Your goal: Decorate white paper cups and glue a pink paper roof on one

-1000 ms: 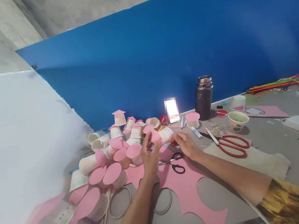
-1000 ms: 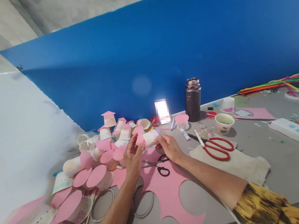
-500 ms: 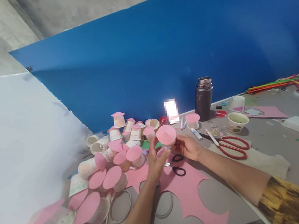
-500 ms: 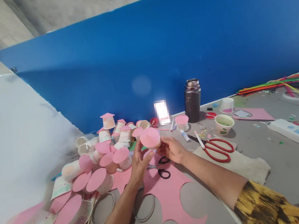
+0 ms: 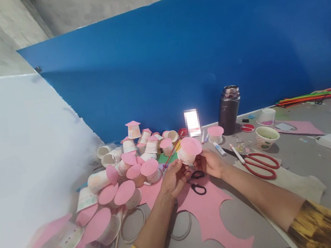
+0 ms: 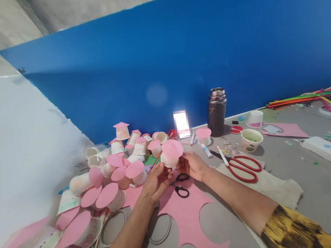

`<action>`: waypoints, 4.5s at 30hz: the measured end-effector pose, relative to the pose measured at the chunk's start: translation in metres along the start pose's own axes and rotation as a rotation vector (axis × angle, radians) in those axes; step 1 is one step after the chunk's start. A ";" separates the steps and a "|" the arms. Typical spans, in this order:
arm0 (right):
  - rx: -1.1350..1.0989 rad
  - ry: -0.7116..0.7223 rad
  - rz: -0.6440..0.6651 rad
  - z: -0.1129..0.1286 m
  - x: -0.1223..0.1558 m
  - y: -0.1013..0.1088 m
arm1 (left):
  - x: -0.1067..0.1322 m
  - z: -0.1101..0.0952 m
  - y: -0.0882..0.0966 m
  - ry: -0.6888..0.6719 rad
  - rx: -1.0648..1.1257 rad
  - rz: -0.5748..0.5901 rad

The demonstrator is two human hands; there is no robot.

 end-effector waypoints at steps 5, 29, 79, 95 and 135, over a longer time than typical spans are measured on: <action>0.107 0.256 -0.159 0.043 0.001 0.015 | -0.004 0.001 0.009 -0.006 0.063 -0.056; 0.551 0.344 0.269 0.067 0.024 -0.037 | -0.002 -0.001 0.002 0.004 -0.030 0.041; 0.587 0.356 -0.217 0.065 0.005 0.013 | -0.001 -0.011 0.005 -0.053 0.158 -0.034; 0.720 0.183 -0.212 0.061 0.006 0.017 | 0.099 -0.154 0.082 -0.404 -0.015 -0.440; 1.055 0.090 0.052 0.033 0.001 0.007 | 0.138 -0.305 0.100 -0.031 -2.014 -1.363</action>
Point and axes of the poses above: each hand's wrist, its own x-axis away from the middle knuckle, its own y-axis out of the back of the hand, z = x × y, the point moved 7 cm from there along -x, towards the middle knuckle, and after that the axes turned 13 degrees about -x, right-handed, at the moved point
